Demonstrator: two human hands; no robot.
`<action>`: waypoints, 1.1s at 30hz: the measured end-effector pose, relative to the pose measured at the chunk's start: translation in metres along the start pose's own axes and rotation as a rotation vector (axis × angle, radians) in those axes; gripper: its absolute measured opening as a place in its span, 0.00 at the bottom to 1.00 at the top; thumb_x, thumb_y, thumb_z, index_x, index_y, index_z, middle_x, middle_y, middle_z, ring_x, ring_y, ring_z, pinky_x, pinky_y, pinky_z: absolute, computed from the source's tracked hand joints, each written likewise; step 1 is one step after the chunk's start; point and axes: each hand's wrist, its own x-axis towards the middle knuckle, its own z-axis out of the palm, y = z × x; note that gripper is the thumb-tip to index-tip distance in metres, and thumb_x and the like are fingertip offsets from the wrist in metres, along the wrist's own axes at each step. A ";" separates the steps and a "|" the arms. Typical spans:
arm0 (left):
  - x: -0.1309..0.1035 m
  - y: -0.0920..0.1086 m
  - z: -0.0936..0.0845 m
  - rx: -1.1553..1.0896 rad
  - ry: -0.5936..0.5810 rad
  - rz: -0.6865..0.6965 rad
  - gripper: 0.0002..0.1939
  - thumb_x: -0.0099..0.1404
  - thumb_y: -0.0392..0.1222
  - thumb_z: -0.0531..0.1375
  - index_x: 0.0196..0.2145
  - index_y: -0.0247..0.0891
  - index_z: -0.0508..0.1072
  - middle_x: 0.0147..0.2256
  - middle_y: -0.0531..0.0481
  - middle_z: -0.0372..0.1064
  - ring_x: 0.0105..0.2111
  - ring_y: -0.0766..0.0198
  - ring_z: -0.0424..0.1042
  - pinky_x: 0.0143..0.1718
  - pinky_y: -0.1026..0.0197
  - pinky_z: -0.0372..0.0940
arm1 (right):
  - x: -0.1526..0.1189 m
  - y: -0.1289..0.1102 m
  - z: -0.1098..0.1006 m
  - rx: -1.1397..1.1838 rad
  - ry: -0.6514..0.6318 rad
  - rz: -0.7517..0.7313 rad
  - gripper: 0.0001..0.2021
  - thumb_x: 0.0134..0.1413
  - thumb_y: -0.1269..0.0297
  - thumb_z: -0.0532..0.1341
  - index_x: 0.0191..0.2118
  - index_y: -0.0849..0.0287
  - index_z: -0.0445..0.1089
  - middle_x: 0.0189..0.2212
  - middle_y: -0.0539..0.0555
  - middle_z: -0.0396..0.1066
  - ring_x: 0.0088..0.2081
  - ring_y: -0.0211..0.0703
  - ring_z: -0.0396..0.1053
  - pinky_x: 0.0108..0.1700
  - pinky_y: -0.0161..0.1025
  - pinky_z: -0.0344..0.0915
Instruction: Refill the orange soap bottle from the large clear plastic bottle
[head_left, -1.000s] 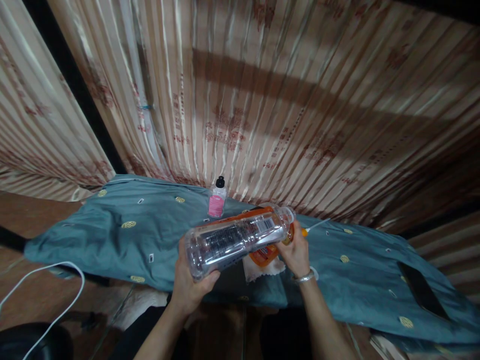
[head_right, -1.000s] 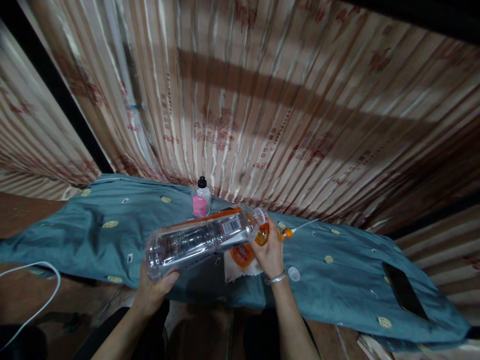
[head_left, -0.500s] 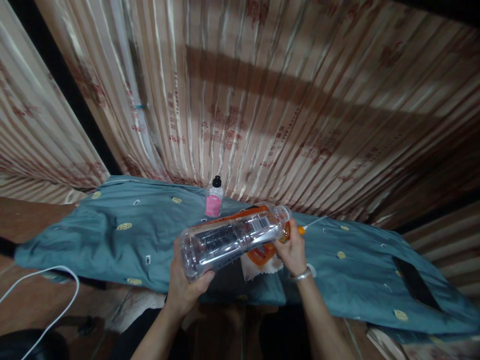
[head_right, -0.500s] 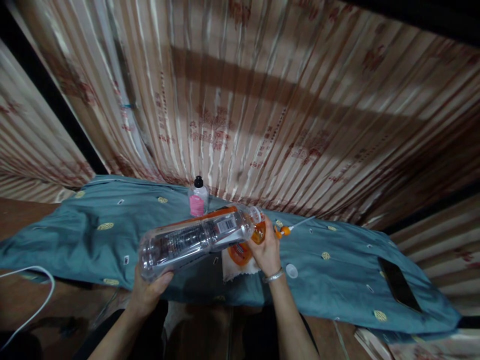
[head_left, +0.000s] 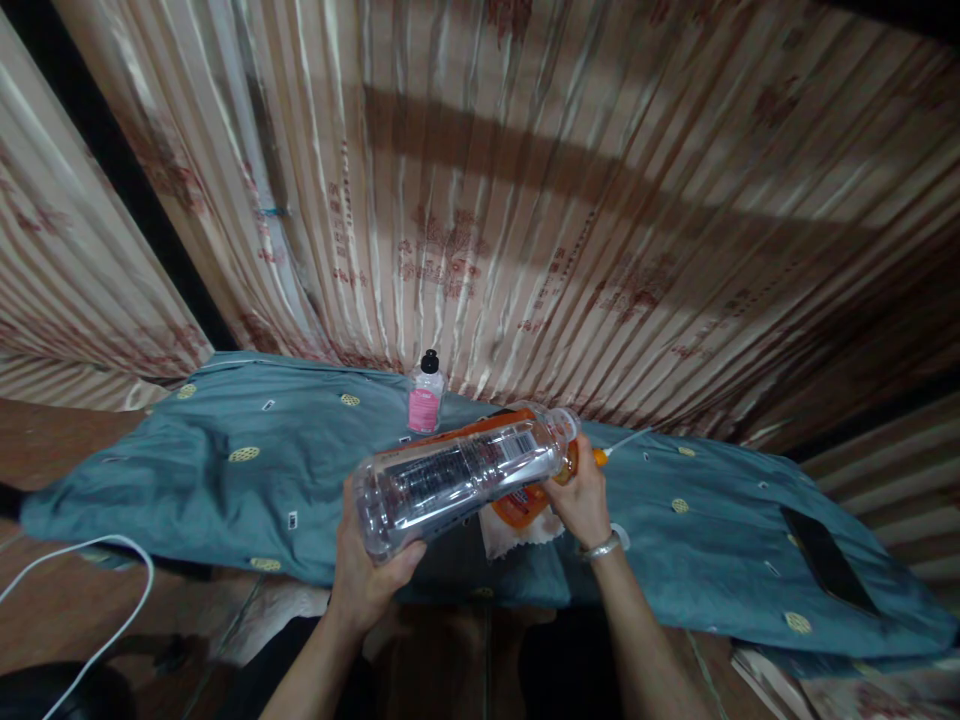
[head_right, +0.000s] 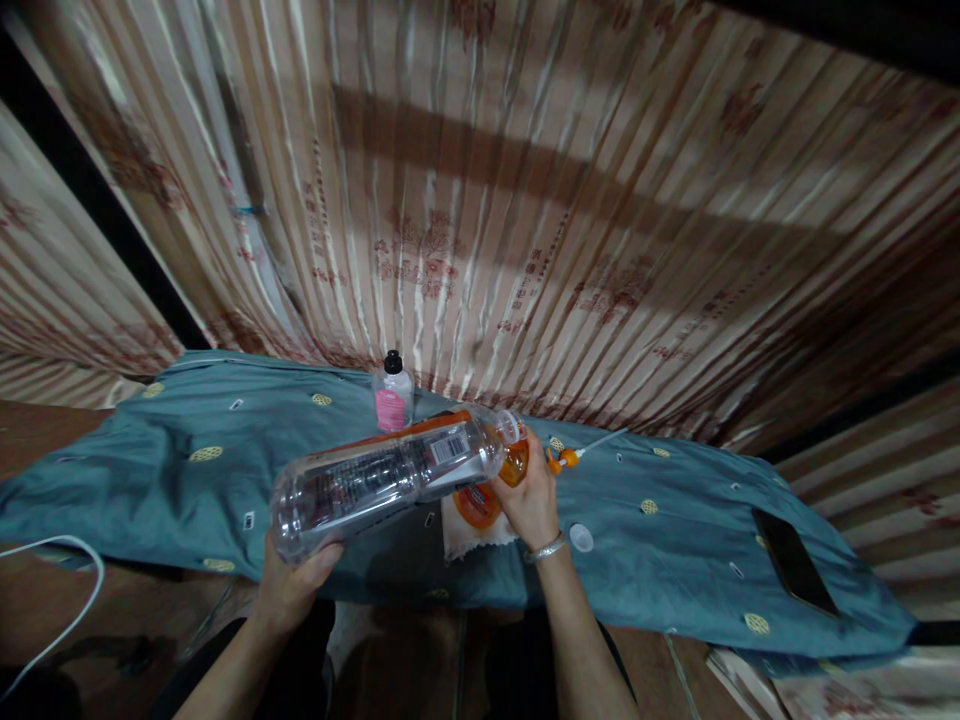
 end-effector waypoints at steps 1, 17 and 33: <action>0.000 0.000 0.000 0.000 -0.001 -0.001 0.36 0.52 0.59 0.70 0.54 0.39 0.68 0.46 0.42 0.74 0.45 0.46 0.76 0.46 0.48 0.71 | 0.000 0.000 0.000 -0.006 0.002 0.000 0.29 0.47 0.54 0.67 0.55 0.57 0.66 0.46 0.60 0.78 0.47 0.58 0.77 0.52 0.55 0.74; 0.002 0.005 0.003 -0.062 -0.014 -0.019 0.39 0.52 0.58 0.70 0.57 0.40 0.66 0.46 0.42 0.76 0.44 0.46 0.78 0.45 0.48 0.72 | 0.000 0.002 0.000 -0.036 0.021 -0.071 0.30 0.50 0.54 0.66 0.58 0.58 0.64 0.47 0.59 0.77 0.50 0.57 0.76 0.53 0.53 0.74; -0.007 -0.003 0.006 -0.073 0.052 -0.053 0.44 0.49 0.59 0.72 0.59 0.40 0.65 0.47 0.42 0.74 0.44 0.49 0.77 0.46 0.50 0.73 | 0.000 -0.002 0.000 -0.066 0.031 -0.031 0.25 0.49 0.54 0.66 0.52 0.57 0.64 0.46 0.59 0.77 0.44 0.55 0.78 0.48 0.51 0.75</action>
